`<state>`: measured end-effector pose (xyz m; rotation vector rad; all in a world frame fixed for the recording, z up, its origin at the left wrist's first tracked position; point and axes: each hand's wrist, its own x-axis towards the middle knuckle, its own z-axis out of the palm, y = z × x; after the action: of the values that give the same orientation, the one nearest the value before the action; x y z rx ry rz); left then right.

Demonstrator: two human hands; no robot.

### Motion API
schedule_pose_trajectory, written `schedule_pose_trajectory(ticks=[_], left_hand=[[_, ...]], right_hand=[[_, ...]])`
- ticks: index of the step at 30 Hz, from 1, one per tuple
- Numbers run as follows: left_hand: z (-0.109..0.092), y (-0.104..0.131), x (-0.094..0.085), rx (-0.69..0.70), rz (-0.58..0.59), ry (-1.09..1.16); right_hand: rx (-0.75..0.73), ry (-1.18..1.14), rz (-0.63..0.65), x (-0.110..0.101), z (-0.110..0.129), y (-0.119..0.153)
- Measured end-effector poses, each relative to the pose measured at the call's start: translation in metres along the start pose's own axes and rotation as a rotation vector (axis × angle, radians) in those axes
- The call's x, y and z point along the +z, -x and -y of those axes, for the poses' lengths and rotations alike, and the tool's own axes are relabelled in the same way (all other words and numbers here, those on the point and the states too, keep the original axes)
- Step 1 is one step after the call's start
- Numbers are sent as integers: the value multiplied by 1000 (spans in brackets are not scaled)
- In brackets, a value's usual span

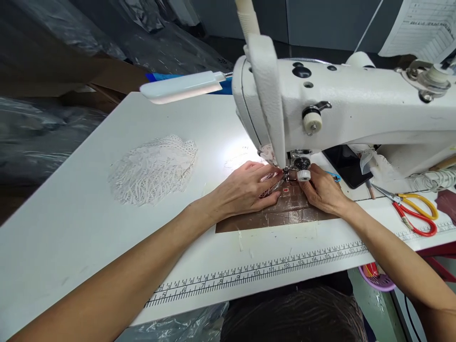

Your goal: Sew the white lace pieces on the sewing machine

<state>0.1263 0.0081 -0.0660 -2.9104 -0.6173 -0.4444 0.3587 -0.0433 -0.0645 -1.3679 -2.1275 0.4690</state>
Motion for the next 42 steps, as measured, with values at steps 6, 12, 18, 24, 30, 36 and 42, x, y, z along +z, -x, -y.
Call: schedule_pose_trajectory(ticks=[6,12,18,24,30,36,42], left_hand=[[2,1,2,-5,-7,2],[2,1,2,-17,-24,32],[2,1,3,-15,-47,55],[2,1,4,-6,-68,82],[2,2,6,4,-105,59],[2,3,6,-29,-70,101],[1,3,5,-21,-76,69]], right_hand=[[24,55,3,4,-1,3],[51,68,22,4,-1,3],[127,82,-27,6,-3,-2],[158,119,-49,8,-4,-5],[161,130,-62,9,-4,-4],[154,137,-54,7,-5,-5],[140,111,-62,8,1,7]])
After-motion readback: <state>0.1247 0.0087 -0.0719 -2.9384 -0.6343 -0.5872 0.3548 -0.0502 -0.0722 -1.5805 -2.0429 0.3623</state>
